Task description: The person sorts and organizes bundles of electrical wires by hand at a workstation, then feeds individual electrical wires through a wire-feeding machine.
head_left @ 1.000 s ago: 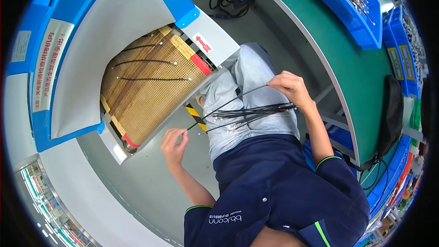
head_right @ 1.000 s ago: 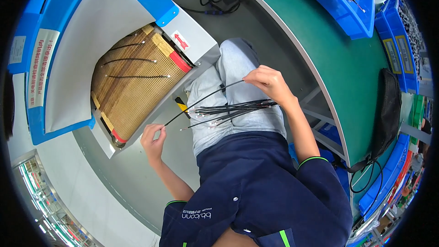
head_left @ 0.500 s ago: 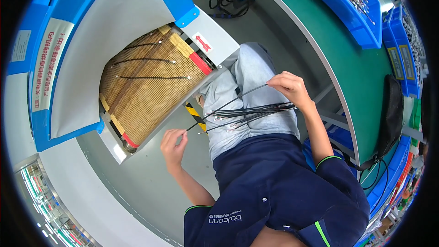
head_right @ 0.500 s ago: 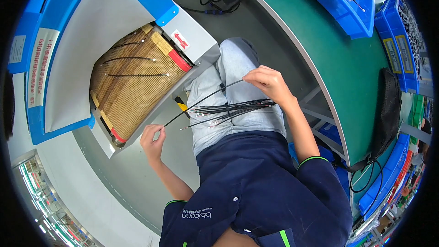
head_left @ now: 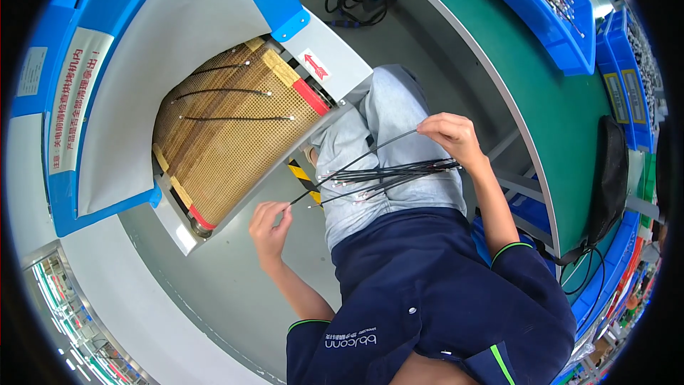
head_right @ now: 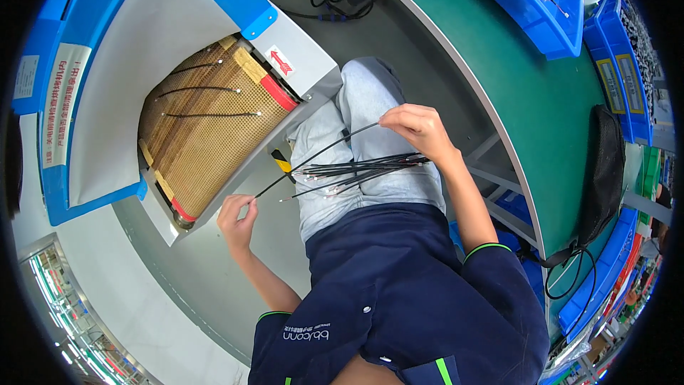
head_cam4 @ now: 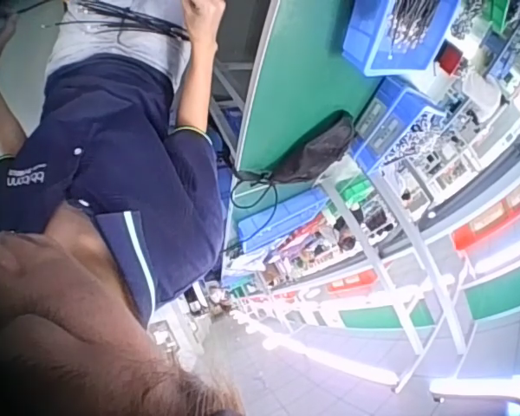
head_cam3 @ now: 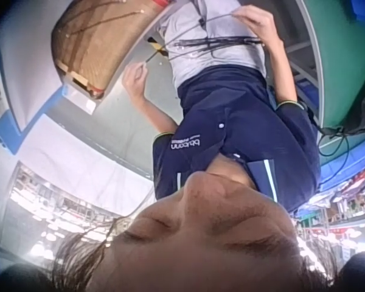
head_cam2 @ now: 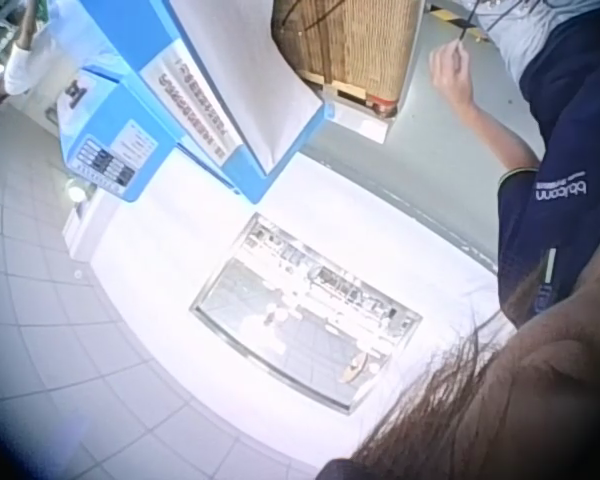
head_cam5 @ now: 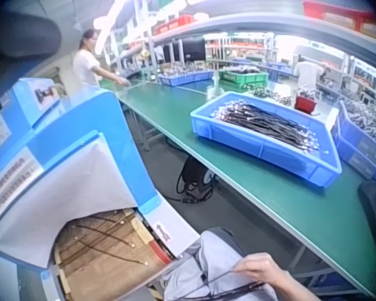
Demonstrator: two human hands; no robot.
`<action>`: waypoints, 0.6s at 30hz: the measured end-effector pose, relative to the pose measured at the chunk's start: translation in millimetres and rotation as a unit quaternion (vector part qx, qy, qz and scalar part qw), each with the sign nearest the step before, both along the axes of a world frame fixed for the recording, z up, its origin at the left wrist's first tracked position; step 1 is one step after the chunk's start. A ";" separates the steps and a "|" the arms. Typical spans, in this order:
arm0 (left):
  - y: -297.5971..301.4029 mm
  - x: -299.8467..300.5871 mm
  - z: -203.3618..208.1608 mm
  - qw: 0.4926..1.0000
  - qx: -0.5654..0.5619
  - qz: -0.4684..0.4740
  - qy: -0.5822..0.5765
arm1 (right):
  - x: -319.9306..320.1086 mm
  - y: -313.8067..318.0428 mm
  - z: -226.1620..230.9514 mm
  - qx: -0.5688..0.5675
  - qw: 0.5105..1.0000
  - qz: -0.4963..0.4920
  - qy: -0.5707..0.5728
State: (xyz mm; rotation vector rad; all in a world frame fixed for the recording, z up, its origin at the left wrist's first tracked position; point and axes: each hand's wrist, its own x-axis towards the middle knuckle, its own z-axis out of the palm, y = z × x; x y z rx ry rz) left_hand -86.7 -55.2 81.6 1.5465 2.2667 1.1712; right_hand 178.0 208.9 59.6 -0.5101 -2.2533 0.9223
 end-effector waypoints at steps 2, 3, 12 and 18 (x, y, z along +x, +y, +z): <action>0.1 0.7 0.2 1.000 -0.001 -0.003 -0.001 | -0.1 -0.4 -0.9 -0.011 1.000 -0.016 -0.002; 0.4 1.7 0.6 1.000 -0.003 -0.002 0.001 | -0.6 -1.3 0.8 -0.011 1.000 -0.016 -0.002; -0.4 2.3 1.6 1.000 -0.004 -0.006 0.006 | -4.7 -2.5 0.0 -0.025 1.000 -0.013 -0.004; -0.4 1.9 4.6 1.000 -0.002 -0.007 0.010 | -3.7 -4.0 2.2 -0.055 0.997 -0.035 -0.039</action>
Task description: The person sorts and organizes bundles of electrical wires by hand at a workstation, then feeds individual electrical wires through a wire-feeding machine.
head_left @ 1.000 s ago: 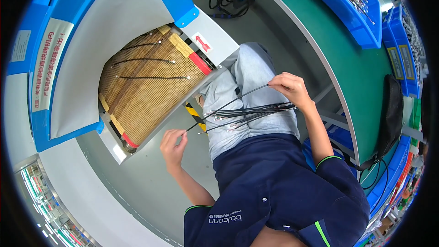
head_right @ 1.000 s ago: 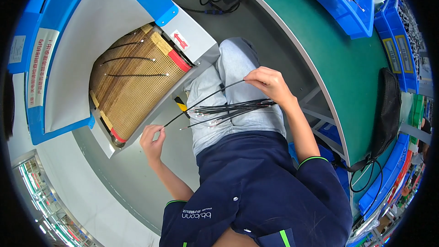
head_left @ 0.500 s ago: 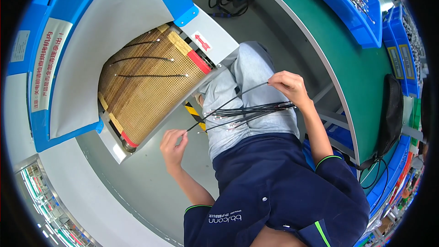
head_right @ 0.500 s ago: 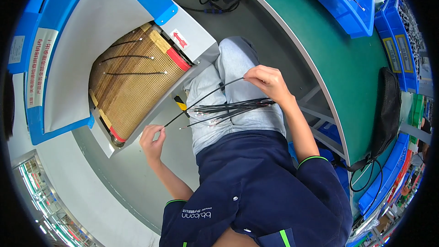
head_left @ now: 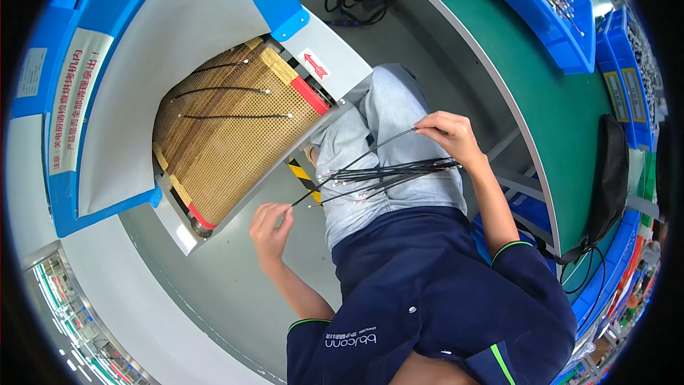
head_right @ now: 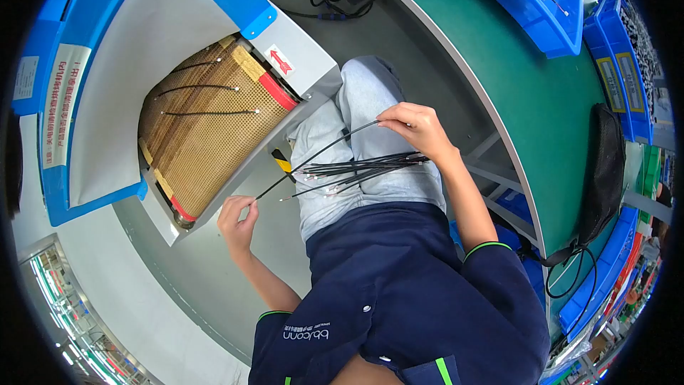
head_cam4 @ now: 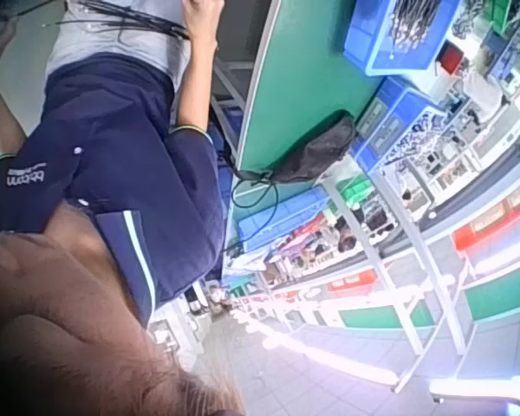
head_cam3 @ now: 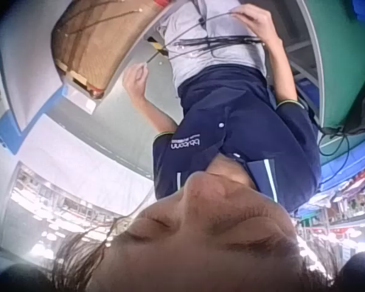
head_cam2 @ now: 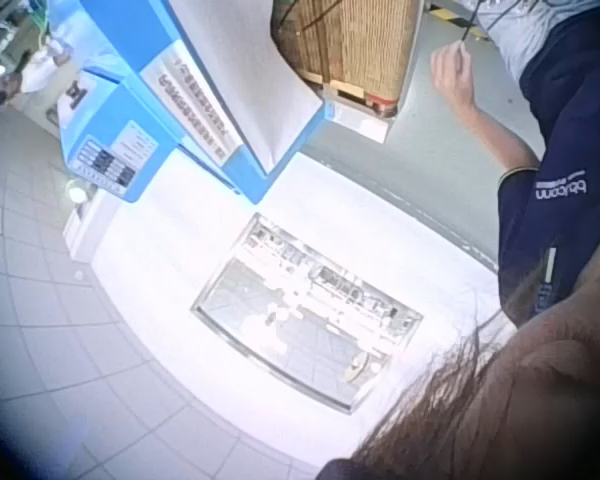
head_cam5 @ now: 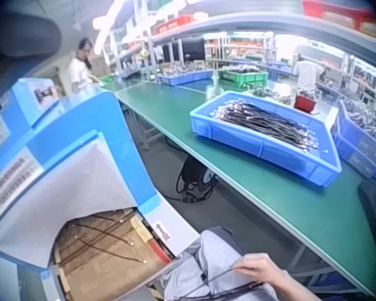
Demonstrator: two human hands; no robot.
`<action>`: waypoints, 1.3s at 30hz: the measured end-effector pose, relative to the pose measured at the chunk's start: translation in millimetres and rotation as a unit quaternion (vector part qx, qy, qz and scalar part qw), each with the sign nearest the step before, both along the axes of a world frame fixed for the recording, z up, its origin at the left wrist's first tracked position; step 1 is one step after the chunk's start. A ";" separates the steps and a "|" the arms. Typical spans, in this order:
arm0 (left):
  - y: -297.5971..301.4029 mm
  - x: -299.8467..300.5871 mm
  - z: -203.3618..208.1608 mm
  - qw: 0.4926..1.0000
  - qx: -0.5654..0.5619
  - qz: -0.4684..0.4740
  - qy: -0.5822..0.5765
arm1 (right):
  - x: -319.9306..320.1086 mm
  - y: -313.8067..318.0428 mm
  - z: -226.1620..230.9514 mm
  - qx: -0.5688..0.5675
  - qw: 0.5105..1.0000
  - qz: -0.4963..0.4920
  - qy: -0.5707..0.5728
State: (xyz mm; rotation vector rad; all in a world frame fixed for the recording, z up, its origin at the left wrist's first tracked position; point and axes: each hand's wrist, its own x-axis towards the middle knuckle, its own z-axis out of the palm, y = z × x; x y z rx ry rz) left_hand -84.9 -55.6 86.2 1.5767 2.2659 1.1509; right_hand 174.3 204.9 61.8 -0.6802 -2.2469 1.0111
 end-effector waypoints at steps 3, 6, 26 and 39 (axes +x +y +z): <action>0.0 -0.7 -0.1 1.000 0.002 0.004 0.005 | 1.0 0.8 -2.3 -0.001 1.000 0.014 0.004; -2.7 -2.2 -1.1 1.000 0.006 0.006 0.004 | 0.8 -1.1 -0.9 0.009 0.999 0.030 0.002; -8.9 -9.7 0.7 1.000 0.014 0.028 0.000 | 6.2 -7.0 10.6 -0.025 0.997 0.077 0.003; -15.0 -14.8 -4.3 0.999 0.027 0.044 -0.013 | 2.2 -8.7 15.9 -0.054 0.994 0.096 0.003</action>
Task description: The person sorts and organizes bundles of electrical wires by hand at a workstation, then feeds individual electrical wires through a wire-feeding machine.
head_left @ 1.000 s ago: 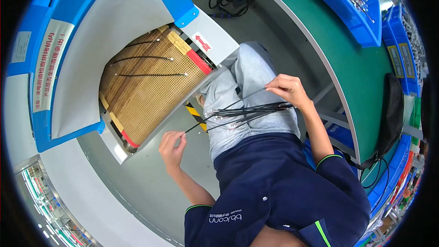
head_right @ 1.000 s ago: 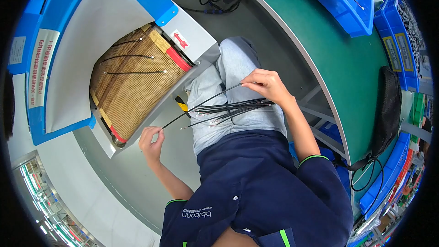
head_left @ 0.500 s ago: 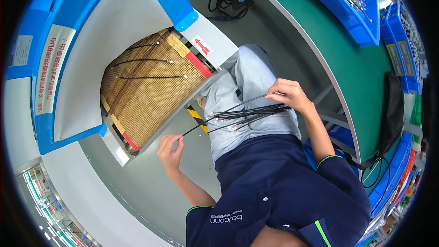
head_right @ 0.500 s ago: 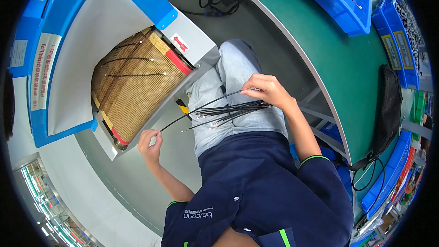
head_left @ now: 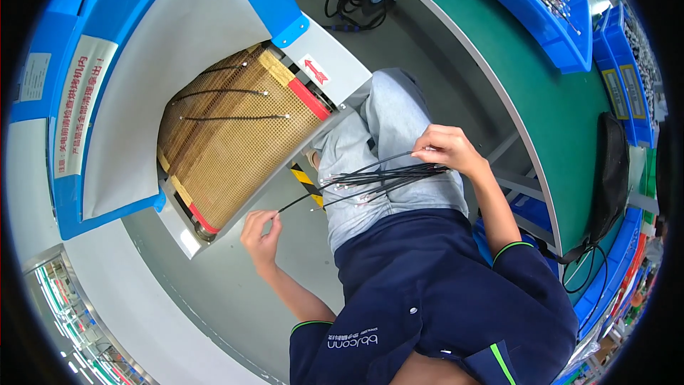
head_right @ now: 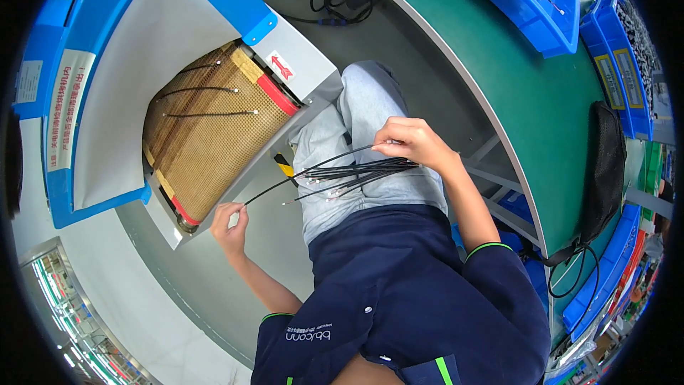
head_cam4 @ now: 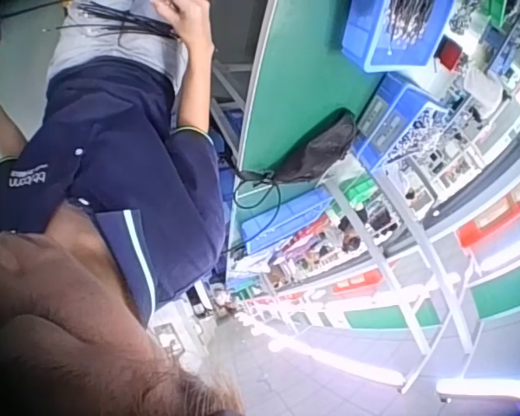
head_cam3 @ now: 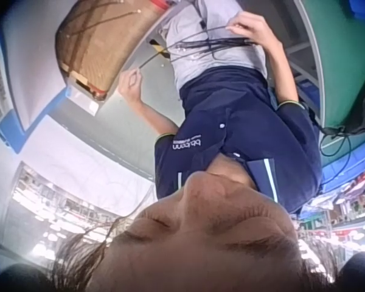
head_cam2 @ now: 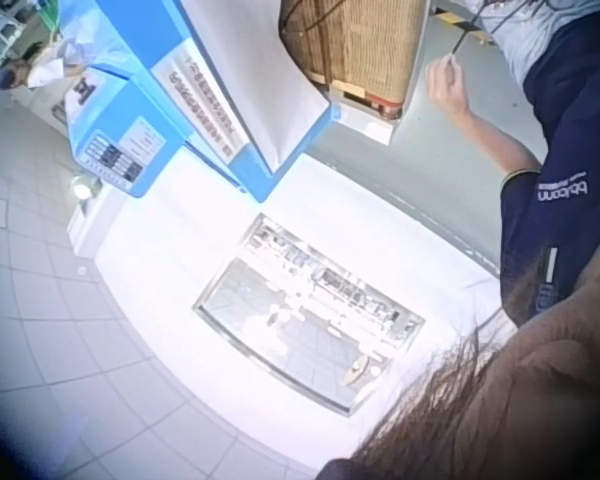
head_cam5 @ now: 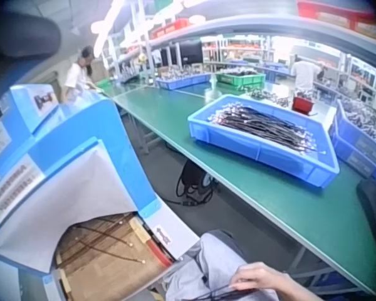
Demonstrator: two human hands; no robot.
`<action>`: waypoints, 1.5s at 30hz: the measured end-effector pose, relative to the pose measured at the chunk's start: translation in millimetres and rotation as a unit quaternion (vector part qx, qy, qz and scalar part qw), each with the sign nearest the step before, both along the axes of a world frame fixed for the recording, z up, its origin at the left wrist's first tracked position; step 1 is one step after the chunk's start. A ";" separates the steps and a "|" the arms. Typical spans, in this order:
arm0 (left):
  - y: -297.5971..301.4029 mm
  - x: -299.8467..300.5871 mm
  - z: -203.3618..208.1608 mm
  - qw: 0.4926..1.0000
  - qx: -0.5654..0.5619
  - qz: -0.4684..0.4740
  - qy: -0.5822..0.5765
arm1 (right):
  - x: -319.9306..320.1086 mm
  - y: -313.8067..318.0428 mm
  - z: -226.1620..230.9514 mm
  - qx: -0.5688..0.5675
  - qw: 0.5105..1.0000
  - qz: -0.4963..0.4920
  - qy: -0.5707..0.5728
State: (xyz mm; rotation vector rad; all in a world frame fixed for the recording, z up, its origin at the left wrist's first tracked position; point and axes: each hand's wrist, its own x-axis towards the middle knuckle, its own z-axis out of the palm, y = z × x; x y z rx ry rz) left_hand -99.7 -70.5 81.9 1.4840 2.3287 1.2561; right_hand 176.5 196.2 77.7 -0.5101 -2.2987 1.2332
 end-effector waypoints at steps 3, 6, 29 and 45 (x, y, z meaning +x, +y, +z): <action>-0.5 -4.3 -1.3 1.000 0.003 -0.004 0.004 | -1.3 0.3 3.2 0.004 1.000 0.024 0.005; -1.6 -10.6 -1.2 1.000 -0.009 0.003 0.018 | -6.7 -1.9 2.2 0.019 0.999 0.041 0.012; 51.9 -198.4 -21.8 0.993 -0.090 0.020 0.067 | -142.6 -46.0 -29.4 -0.062 0.996 -0.049 -0.050; 56.5 28.4 -59.1 0.977 -0.119 -0.083 -0.157 | -22.2 -36.1 -62.9 0.005 0.957 0.080 -0.279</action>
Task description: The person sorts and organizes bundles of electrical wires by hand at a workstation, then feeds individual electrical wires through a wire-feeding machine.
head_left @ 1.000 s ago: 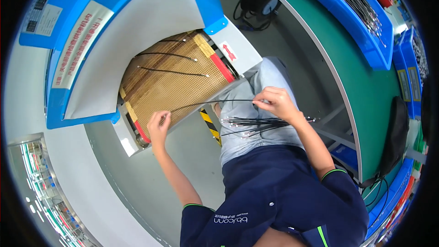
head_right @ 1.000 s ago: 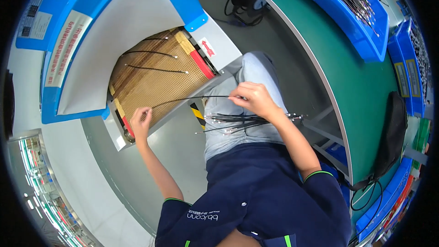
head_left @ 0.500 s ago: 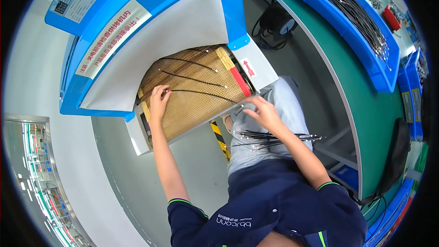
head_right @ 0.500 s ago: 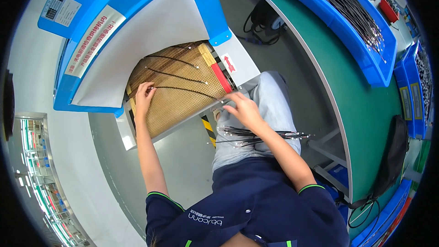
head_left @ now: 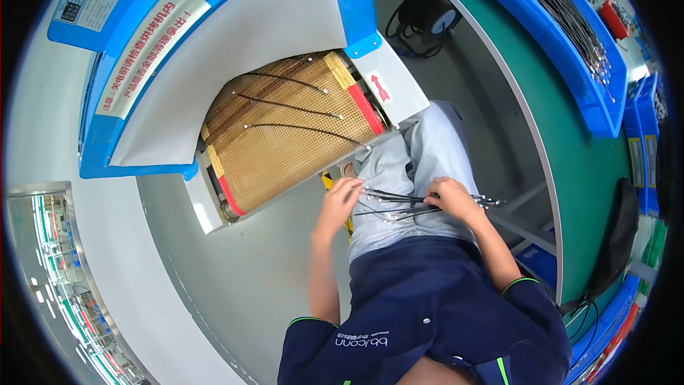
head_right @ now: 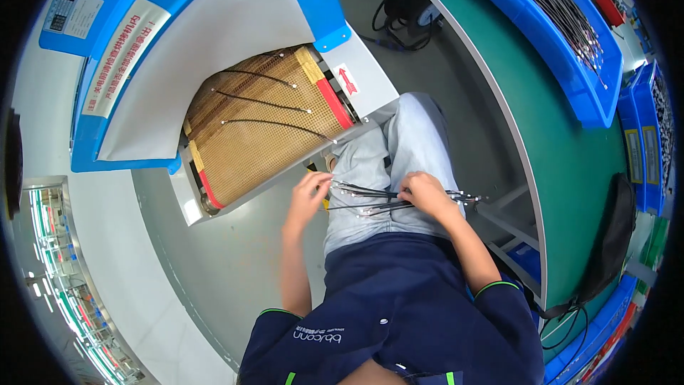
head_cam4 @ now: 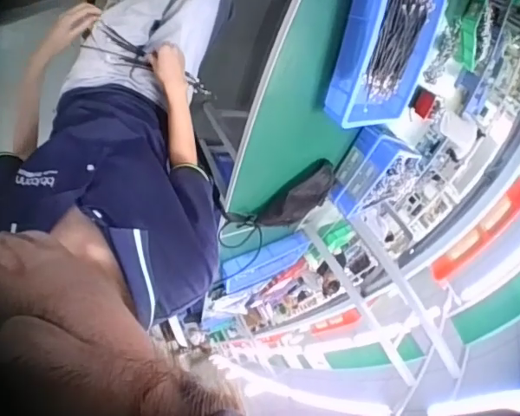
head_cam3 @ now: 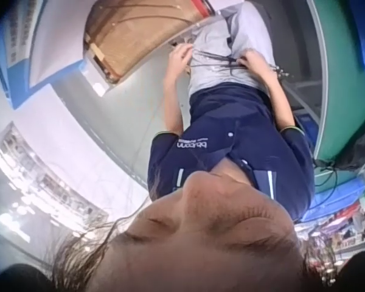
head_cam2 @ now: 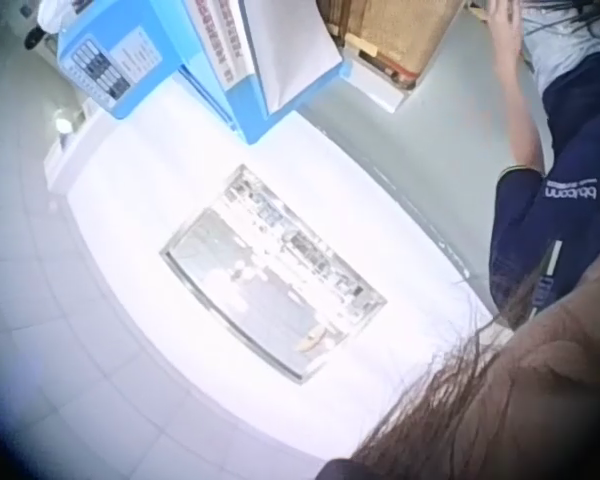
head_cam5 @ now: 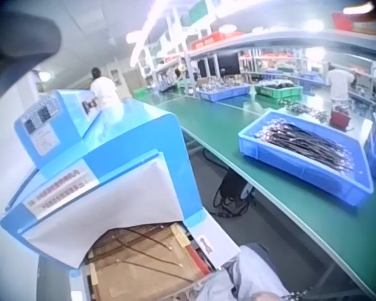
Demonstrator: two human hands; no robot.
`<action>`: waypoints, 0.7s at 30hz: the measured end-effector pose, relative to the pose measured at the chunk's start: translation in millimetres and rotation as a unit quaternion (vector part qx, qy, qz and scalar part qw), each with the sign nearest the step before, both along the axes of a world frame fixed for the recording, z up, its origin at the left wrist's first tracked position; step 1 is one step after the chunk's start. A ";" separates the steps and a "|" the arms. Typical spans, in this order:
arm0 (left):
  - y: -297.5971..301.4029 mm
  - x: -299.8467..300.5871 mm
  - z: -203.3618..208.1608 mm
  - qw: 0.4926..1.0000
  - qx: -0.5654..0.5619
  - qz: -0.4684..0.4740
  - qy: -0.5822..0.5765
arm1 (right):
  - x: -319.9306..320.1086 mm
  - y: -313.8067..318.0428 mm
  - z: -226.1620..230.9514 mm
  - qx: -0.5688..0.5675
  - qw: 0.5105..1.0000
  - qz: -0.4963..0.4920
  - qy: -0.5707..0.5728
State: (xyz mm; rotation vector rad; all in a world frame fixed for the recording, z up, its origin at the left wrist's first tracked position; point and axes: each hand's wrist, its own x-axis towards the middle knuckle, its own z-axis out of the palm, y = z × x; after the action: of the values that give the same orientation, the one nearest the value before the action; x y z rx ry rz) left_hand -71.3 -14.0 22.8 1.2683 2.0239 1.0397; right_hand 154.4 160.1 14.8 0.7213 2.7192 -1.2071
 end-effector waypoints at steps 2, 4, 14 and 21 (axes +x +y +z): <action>2.0 18.5 -11.9 1.000 0.007 -0.014 -0.001 | 0.7 -1.9 3.8 -0.014 0.999 -0.031 0.003; 0.7 30.2 -20.8 0.999 0.011 -0.027 0.024 | 2.3 -3.5 5.9 -0.067 0.994 -0.083 -0.005; -15.3 22.2 -13.7 0.997 -0.006 -0.044 0.058 | 3.6 4.5 40.8 -0.103 0.989 -0.081 0.065; 12.6 44.8 21.3 0.995 0.033 -0.093 0.005 | -26.8 -12.1 51.6 -0.045 0.987 0.004 0.155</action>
State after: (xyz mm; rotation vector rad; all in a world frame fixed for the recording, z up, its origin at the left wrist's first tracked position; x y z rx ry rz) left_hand -26.5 -1.3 44.0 1.4671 1.8507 1.0205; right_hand 127.5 148.0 66.5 0.5513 2.8774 -1.5469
